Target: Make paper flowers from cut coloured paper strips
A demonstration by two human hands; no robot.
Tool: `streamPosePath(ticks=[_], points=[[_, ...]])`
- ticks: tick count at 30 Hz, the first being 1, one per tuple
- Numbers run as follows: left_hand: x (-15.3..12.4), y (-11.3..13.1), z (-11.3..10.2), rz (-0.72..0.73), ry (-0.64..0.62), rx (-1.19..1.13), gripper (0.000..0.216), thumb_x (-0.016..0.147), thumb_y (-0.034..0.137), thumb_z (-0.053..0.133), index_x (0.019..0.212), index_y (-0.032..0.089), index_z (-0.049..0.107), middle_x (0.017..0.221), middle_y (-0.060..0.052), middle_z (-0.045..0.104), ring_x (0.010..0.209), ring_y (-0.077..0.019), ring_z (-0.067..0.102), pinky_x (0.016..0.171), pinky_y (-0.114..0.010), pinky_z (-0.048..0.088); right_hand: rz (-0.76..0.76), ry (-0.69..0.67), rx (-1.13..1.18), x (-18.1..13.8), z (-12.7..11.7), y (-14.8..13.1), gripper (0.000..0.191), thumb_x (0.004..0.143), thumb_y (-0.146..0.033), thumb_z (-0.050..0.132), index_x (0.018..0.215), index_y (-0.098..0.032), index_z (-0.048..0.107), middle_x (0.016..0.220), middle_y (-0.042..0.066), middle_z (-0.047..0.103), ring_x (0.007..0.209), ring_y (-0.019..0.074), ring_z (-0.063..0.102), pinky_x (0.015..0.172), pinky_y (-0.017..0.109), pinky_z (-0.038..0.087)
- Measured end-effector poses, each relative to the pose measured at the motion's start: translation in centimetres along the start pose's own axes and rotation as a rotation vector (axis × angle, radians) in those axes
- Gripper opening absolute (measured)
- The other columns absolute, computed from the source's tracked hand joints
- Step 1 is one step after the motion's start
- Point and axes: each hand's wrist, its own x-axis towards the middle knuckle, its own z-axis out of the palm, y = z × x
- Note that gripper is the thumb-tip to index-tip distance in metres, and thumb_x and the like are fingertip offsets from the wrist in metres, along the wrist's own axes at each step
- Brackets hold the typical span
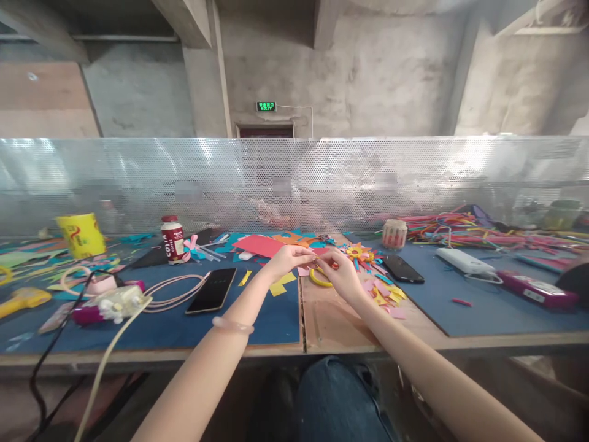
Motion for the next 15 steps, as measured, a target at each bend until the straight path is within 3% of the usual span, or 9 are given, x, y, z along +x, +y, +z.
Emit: streamPosePath(ticks=[5, 15], points=[[0.02, -0.32, -0.05, -0.048, -0.035, -0.021, 0.031, 0.074, 0.037, 0.063, 0.091, 0.011, 0.065, 0.084, -0.01, 0.067, 0.077, -0.0186, 0.062, 0.072, -0.032, 0.047, 0.019, 0.006, -0.034, 0.05, -0.17, -0.28, 0.016, 0.079, -0.028, 0.051, 0.075, -0.018, 0.062, 0.074, 0.002, 0.057, 0.066, 0.0139, 0.051, 0.062, 0.026, 0.041], [0.07, -0.56, -0.08, -0.061, -0.018, -0.016, 0.027, 0.075, 0.033, 0.061, 0.088, 0.011, 0.066, 0.088, -0.011, 0.068, 0.077, -0.0198, 0.063, 0.071, -0.032, 0.048, -0.136, 0.045, -0.176, -0.08, -0.25, 0.19, 0.021, 0.084, -0.027, 0.044, 0.082, -0.018, 0.062, 0.084, 0.005, 0.056, 0.069, 0.0136, 0.052, 0.062, 0.026, 0.042]])
